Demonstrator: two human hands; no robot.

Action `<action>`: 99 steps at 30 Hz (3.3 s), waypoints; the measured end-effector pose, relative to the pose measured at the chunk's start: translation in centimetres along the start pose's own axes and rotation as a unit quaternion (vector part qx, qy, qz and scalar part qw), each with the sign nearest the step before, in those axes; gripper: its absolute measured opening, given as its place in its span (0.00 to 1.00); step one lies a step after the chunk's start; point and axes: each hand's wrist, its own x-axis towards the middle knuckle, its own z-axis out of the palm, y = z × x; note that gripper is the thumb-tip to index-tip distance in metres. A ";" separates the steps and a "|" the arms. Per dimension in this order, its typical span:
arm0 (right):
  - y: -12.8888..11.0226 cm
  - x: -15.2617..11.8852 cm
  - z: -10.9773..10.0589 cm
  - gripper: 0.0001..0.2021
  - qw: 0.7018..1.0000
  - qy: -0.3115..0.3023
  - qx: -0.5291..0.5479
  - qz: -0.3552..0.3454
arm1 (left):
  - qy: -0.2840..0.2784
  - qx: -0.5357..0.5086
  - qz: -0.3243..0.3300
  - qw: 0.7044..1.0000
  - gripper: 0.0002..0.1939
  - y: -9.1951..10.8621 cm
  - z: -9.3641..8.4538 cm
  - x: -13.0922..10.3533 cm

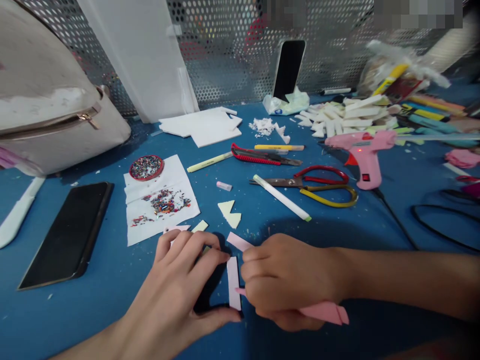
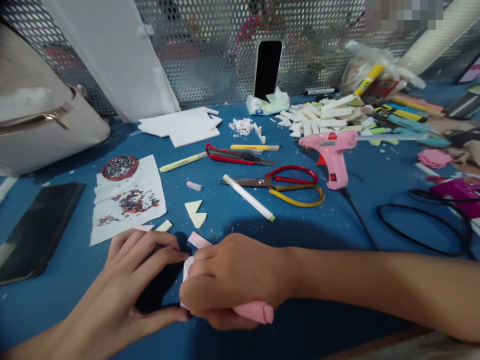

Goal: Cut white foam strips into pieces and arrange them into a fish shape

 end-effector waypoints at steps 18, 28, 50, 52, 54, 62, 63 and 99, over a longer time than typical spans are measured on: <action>-0.1 0.1 -0.3 0.08 0.999 0.006 0.050 -0.014 | 0.006 -0.011 -0.016 1.000 0.28 0.2 0.0 -0.1; 0.3 0.4 0.1 0.08 0.995 0.071 0.025 0.060 | 0.005 -0.011 -0.006 1.000 0.29 0.1 0.1 -0.1; 0.0 0.5 -0.1 0.08 0.996 0.037 0.071 0.042 | 0.007 -0.013 -0.006 1.000 0.30 0.2 0.0 -0.1; 0.0 0.3 0.0 0.10 0.997 0.021 0.074 0.018 | 0.003 -0.010 -0.009 1.000 0.29 0.2 0.0 -0.1; 0.0 0.2 0.0 0.10 0.995 0.007 0.096 0.006 | -0.001 -0.008 -0.009 1.000 0.28 0.1 0.0 -0.1; -0.1 0.4 -0.6 0.13 0.961 0.163 0.184 0.129 | 0.010 -0.013 -0.024 1.000 0.28 0.4 0.1 -0.1; -0.2 0.4 -0.7 0.14 0.960 0.164 0.182 0.134 | 0.011 -0.012 -0.021 1.000 0.28 0.3 0.1 0.0; -0.4 0.7 0.0 0.12 0.988 0.140 -0.021 0.070 | -0.001 -0.044 -0.015 0.999 0.27 0.4 -0.2 0.1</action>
